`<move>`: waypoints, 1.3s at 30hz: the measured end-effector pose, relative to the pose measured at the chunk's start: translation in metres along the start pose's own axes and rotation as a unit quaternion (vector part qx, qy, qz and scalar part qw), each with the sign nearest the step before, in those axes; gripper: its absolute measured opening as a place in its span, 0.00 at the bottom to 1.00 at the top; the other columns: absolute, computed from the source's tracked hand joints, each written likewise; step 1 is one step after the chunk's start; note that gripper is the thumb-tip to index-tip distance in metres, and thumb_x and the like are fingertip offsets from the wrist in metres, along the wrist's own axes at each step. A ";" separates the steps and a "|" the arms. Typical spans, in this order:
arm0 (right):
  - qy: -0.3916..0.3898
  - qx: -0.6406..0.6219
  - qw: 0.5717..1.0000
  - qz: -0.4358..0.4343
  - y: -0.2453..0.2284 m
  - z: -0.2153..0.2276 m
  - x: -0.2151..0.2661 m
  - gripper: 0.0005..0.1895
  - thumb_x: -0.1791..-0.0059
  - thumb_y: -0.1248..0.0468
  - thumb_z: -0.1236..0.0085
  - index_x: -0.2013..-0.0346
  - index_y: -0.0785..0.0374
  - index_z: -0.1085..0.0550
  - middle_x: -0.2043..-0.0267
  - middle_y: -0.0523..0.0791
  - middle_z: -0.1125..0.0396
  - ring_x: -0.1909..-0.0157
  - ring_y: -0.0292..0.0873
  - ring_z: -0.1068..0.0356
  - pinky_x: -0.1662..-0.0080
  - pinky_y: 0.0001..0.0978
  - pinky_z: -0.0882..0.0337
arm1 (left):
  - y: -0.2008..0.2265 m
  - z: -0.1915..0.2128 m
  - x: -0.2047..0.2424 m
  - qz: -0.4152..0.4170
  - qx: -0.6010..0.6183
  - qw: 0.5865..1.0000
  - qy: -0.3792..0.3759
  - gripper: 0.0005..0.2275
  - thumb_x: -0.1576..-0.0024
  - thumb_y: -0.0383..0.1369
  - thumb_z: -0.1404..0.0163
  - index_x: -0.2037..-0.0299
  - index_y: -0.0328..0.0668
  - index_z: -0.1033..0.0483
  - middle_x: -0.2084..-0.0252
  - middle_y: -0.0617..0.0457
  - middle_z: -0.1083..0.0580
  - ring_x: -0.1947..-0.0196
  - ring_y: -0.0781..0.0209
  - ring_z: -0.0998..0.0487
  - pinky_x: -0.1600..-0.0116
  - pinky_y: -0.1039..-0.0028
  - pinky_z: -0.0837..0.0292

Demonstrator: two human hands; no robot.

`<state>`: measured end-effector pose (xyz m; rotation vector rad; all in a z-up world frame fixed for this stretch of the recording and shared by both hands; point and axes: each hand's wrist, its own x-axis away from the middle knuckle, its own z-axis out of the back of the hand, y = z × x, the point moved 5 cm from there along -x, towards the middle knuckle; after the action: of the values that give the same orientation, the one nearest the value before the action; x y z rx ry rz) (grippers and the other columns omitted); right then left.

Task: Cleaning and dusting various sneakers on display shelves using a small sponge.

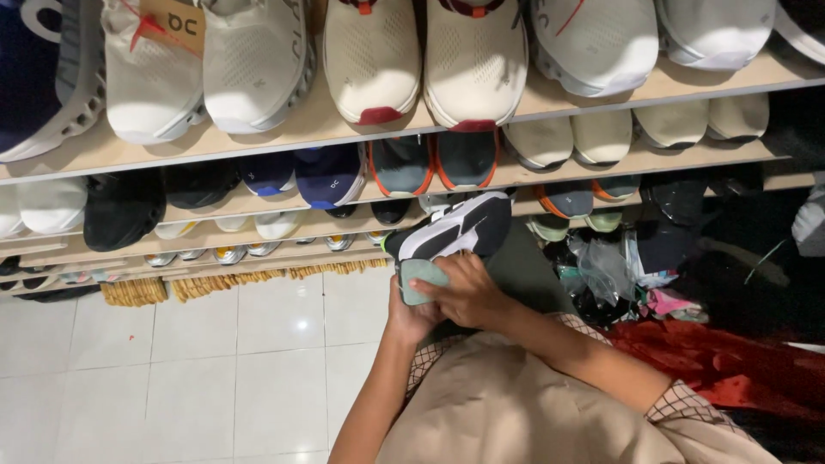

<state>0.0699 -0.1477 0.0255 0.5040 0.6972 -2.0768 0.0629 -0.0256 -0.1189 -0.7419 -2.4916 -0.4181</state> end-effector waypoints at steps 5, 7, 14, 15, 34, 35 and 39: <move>-0.070 0.037 0.997 -0.020 0.010 -0.029 0.001 0.47 0.59 0.62 0.38 0.27 0.39 0.45 0.48 0.51 0.38 0.50 0.55 0.36 0.46 0.62 0.41 | 0.025 -0.013 0.004 0.000 -0.051 0.997 0.063 0.19 0.39 0.46 0.64 0.52 0.44 0.25 0.60 0.52 0.21 0.64 0.58 0.20 0.59 0.68 0.23; -0.071 0.039 0.996 -0.046 0.023 -0.035 0.004 0.47 0.58 0.63 0.38 0.26 0.38 0.45 0.46 0.51 0.38 0.49 0.56 0.37 0.48 0.57 0.41 | 0.042 0.026 -0.028 0.004 -0.074 0.994 0.080 0.17 0.39 0.43 0.64 0.54 0.42 0.26 0.61 0.52 0.22 0.65 0.58 0.20 0.59 0.68 0.21; -0.139 0.033 0.988 -0.066 0.029 -0.038 0.004 0.49 0.65 0.61 0.34 0.30 0.42 0.41 0.45 0.53 0.40 0.46 0.63 0.42 0.49 0.58 0.40 | 0.098 0.058 -0.083 -0.010 -0.077 0.993 0.088 0.22 0.40 0.49 0.54 0.57 0.32 0.26 0.65 0.46 0.22 0.71 0.56 0.21 0.68 0.72 0.24; -0.137 0.035 0.988 -0.070 0.030 -0.039 0.005 0.49 0.65 0.61 0.34 0.30 0.42 0.41 0.45 0.53 0.40 0.46 0.63 0.42 0.49 0.58 0.40 | 0.095 0.039 -0.080 -0.007 -0.081 0.993 0.087 0.22 0.40 0.49 0.54 0.57 0.32 0.26 0.65 0.46 0.22 0.71 0.56 0.21 0.68 0.72 0.24; -0.092 -0.056 0.985 -0.134 0.030 0.038 0.073 0.47 0.65 0.63 0.38 0.29 0.54 0.38 0.44 0.55 0.38 0.45 0.59 0.37 0.44 0.53 0.37 | 0.005 0.011 -0.003 -0.008 -0.113 0.989 0.094 0.21 0.50 0.41 0.45 0.47 0.40 0.25 0.55 0.48 0.21 0.57 0.51 0.21 0.54 0.59 0.26; -0.017 0.004 0.987 -0.161 0.035 0.057 0.075 0.47 0.66 0.60 0.36 0.31 0.56 0.37 0.44 0.57 0.39 0.46 0.61 0.38 0.43 0.54 0.37 | 0.001 -0.010 0.019 0.008 -0.089 0.991 0.102 0.23 0.51 0.43 0.47 0.47 0.41 0.26 0.55 0.47 0.21 0.56 0.49 0.21 0.54 0.55 0.25; 0.108 0.056 0.967 -0.224 0.041 0.103 0.055 0.41 0.56 0.60 0.37 0.28 0.55 0.39 0.42 0.54 0.39 0.45 0.59 0.37 0.42 0.53 0.36 | -0.019 -0.037 0.048 0.018 -0.006 0.994 0.104 0.24 0.53 0.43 0.48 0.46 0.43 0.27 0.52 0.47 0.22 0.52 0.47 0.21 0.49 0.50 0.24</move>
<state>0.0637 -0.2668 0.0604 0.6943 0.8864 -2.5188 0.0310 -0.0355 -0.0646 -0.7099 -2.2804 -0.4713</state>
